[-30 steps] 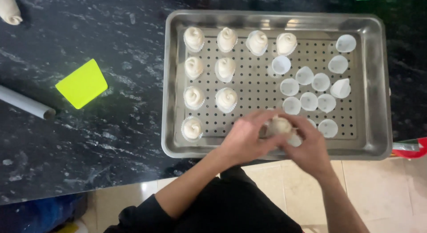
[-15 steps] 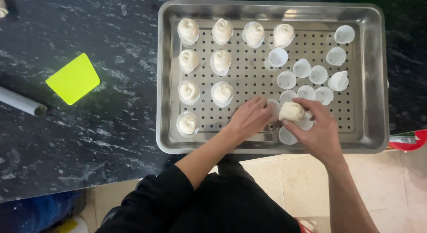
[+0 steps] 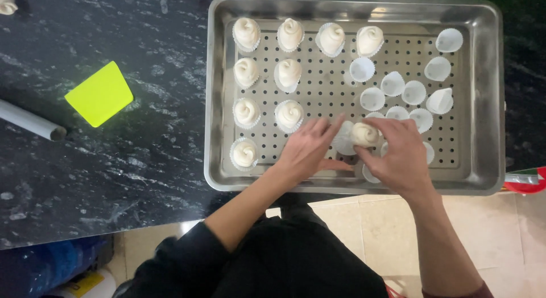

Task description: The person cuts small dough pieces using a yellow scraper, rolls them into balls, and places them into paper cups on a perforated metal tray. The process is repeated continuously throughout the clip.

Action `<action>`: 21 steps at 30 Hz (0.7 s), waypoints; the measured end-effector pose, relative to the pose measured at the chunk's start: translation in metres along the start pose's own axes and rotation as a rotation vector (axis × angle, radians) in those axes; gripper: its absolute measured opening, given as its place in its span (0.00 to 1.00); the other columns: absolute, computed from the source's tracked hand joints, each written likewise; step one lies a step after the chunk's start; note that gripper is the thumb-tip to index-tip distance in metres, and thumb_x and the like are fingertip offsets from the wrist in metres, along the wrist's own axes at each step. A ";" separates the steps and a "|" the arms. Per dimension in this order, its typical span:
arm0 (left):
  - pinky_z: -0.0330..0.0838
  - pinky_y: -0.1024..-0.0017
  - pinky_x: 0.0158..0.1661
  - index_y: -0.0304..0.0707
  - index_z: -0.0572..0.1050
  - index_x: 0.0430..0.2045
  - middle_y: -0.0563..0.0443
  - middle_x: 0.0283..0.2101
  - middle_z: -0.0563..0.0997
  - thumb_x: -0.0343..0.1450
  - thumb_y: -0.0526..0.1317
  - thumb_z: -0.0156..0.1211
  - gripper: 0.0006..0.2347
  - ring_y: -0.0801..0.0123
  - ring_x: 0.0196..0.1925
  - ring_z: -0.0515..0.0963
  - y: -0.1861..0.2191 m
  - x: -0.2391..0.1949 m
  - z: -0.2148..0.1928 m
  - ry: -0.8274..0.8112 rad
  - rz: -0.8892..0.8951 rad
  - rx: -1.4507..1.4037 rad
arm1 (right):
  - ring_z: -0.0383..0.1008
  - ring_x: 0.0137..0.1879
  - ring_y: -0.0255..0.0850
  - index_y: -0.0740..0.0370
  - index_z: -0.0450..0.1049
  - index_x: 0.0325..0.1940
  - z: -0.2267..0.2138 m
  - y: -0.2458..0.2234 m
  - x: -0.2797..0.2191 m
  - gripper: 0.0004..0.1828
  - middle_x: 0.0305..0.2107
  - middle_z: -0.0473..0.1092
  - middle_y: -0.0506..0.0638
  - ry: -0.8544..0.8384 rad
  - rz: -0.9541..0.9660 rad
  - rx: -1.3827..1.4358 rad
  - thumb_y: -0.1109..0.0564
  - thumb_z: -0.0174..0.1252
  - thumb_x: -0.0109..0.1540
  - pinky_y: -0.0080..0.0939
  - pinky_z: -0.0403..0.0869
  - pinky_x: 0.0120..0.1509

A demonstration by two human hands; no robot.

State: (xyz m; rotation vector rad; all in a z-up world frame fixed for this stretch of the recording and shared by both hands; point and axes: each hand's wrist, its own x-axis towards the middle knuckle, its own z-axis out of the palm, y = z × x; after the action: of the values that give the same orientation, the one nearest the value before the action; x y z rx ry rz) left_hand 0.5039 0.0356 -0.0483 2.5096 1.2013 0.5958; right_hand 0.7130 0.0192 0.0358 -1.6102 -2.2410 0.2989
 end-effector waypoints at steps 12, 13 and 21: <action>0.74 0.66 0.30 0.33 0.81 0.48 0.48 0.20 0.71 0.73 0.40 0.63 0.13 0.57 0.24 0.75 -0.028 -0.072 -0.123 0.569 -0.376 -0.382 | 0.80 0.50 0.47 0.54 0.79 0.52 0.036 -0.032 0.003 0.27 0.39 0.79 0.50 -0.091 -0.055 -0.025 0.45 0.75 0.52 0.47 0.69 0.60; 0.72 0.68 0.27 0.34 0.80 0.50 0.48 0.22 0.73 0.75 0.40 0.60 0.13 0.62 0.24 0.75 -0.031 -0.078 -0.129 0.615 -0.440 -0.400 | 0.80 0.48 0.48 0.53 0.80 0.53 0.044 -0.042 0.002 0.28 0.38 0.79 0.51 -0.093 -0.095 -0.001 0.44 0.75 0.51 0.47 0.69 0.60; 0.70 0.74 0.21 0.32 0.80 0.50 0.49 0.24 0.79 0.75 0.40 0.60 0.13 0.71 0.22 0.75 -0.044 -0.104 -0.137 0.643 -0.589 -0.466 | 0.79 0.47 0.49 0.51 0.81 0.53 0.071 -0.093 0.012 0.26 0.37 0.78 0.50 -0.139 -0.124 0.068 0.47 0.74 0.52 0.48 0.71 0.57</action>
State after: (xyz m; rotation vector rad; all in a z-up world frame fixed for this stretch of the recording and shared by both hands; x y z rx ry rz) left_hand 0.3495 -0.0085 0.0275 1.5018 1.6657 1.3671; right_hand 0.5995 0.0032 0.0084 -1.4493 -2.3941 0.4611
